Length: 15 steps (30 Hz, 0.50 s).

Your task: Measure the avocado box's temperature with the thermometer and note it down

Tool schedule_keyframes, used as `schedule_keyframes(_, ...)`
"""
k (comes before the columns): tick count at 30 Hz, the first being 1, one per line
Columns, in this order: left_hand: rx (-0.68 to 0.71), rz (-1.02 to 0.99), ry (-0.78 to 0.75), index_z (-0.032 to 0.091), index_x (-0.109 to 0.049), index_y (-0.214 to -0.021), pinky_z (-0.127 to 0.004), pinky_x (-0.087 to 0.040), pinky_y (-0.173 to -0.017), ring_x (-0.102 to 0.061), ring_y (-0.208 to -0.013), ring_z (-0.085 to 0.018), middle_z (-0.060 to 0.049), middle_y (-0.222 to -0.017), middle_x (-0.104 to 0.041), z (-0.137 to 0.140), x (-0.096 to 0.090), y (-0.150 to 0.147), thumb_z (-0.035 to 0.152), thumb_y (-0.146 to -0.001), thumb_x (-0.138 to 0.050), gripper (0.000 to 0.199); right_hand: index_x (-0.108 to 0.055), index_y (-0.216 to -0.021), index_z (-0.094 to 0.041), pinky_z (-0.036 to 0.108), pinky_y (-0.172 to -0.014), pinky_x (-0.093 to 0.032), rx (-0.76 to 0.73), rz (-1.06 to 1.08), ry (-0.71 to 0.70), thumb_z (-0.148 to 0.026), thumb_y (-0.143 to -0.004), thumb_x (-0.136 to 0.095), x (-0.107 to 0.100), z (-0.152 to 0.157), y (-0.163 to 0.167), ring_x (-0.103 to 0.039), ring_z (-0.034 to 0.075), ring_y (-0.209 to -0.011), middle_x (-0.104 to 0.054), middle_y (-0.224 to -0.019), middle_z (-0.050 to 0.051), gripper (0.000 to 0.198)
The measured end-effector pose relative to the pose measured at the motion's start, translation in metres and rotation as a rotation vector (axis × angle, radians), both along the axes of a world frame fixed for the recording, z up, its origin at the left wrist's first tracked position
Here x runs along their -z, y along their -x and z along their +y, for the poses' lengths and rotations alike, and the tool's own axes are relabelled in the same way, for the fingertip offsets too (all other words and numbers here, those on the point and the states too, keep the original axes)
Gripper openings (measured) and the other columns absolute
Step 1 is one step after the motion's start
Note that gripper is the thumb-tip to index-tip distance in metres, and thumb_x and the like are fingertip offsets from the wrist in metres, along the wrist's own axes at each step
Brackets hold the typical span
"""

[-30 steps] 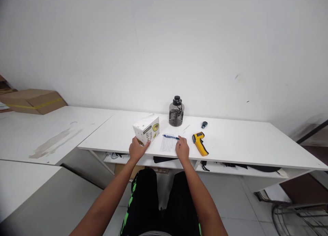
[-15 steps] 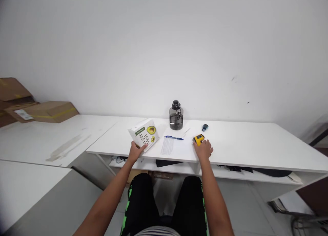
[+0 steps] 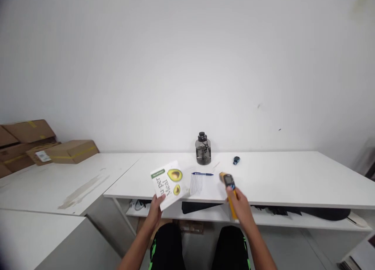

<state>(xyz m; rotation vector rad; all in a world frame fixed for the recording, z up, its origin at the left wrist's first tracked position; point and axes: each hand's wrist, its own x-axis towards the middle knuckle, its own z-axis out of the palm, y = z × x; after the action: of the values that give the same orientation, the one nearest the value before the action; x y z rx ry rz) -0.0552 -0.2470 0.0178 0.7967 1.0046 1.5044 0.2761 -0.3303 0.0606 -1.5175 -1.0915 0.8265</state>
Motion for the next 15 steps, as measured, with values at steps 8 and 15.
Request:
schedule_keyframes(8,0.313,0.104,0.007,0.02,-0.052,-0.116,-0.043,-0.054,-0.09,-0.068,-0.105,-0.03,-0.012,-0.115,-0.071,-0.07,-0.009,-0.041,0.04,-0.068,-0.08,0.059,-0.067,-0.108,-0.017,0.028,-0.064,-0.047,-0.344,0.29,0.002,-0.067,-0.083,-0.059,-0.037,-0.082,0.04,-0.059,0.018,-0.07,-0.065,-0.076,0.004,0.056)
schedule_keyframes(15,0.373,0.178,-0.049,0.021,-0.049,-0.118,-0.04,-0.055,-0.086,-0.067,-0.104,-0.028,-0.01,-0.117,-0.07,-0.084,-0.039,-0.043,0.043,-0.071,-0.078,0.059,-0.068,-0.114,-0.019,0.03,-0.071,-0.05,-0.313,0.019,-0.053,-0.061,-0.086,-0.057,-0.055,-0.088,0.034,-0.058,0.02,-0.074,-0.064,-0.076,0.003,0.051)
